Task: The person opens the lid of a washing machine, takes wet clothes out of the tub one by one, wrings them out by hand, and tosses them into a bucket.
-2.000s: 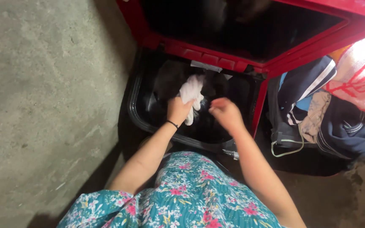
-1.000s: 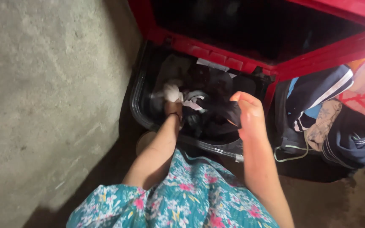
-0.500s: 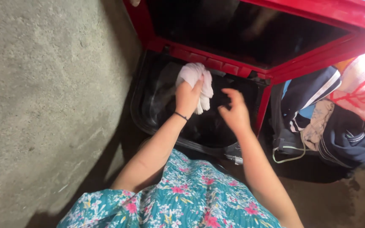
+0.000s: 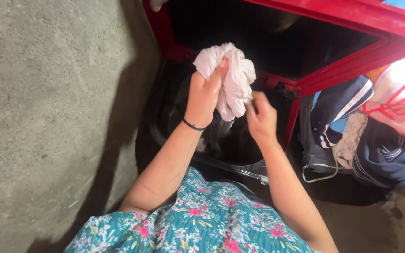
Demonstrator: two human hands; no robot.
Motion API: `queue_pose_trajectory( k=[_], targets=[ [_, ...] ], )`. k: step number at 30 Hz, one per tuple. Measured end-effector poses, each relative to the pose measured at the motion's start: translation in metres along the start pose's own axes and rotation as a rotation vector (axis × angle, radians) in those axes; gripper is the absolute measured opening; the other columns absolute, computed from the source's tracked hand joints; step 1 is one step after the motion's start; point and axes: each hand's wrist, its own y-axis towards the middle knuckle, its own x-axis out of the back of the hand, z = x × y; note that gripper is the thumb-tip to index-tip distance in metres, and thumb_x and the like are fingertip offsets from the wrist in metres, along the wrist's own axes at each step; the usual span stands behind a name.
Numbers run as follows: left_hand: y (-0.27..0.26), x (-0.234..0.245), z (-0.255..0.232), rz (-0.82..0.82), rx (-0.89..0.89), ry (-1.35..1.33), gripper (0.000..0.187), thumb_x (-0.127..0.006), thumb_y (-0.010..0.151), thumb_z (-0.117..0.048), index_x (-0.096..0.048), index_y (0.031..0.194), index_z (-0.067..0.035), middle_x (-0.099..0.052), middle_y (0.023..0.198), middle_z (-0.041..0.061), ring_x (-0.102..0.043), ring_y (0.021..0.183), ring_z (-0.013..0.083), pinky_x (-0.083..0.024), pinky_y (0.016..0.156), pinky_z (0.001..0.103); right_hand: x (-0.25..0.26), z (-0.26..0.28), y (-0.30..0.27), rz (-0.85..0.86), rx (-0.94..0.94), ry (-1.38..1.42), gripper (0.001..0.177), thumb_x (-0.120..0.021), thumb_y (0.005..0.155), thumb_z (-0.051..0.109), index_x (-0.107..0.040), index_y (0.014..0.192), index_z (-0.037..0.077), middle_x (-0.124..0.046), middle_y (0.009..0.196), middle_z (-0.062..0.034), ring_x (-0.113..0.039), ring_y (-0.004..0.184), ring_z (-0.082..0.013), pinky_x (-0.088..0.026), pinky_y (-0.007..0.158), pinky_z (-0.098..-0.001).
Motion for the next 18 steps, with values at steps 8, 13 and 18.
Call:
queue_pose_trajectory(
  k=[8,13,18],
  targets=[
    [-0.003,0.026,0.022,0.017,0.064,0.430,0.034,-0.064,0.099,-0.029,-0.070,0.116,0.000,-0.076,0.101,0.009,-0.069,0.092,0.0127,-0.055,0.083,0.028,0.083,0.079,0.016,-0.155,0.357,0.063,0.006,-0.060,0.111,0.000,-0.059,0.116,-0.003,-0.061,0.107,-0.0053,-0.059,0.094,-0.0109,-0.050,0.086,-0.0243],
    [-0.006,0.032,0.024,0.083,-0.069,0.595,0.026,-0.065,0.095,-0.022,-0.071,0.105,0.001,-0.075,0.089,0.008,-0.071,0.079,0.0132,-0.055,0.072,0.029,0.086,0.097,0.012,-0.150,0.269,0.049,0.010,-0.063,0.105,0.001,-0.060,0.114,0.000,-0.060,0.101,-0.0051,-0.052,0.082,-0.0109,-0.044,0.073,-0.0255],
    [-0.004,0.026,-0.025,0.254,-0.018,0.657,0.023,-0.066,0.093,-0.021,-0.073,0.092,0.001,-0.070,0.071,0.009,-0.064,0.063,0.0124,-0.051,0.061,0.030,0.104,0.107,0.013,-0.168,0.531,0.062,0.019,-0.065,0.100,0.004,-0.053,0.113,-0.001,-0.052,0.097,-0.0071,-0.049,0.085,-0.0158,-0.042,0.076,-0.0276]
  ],
)
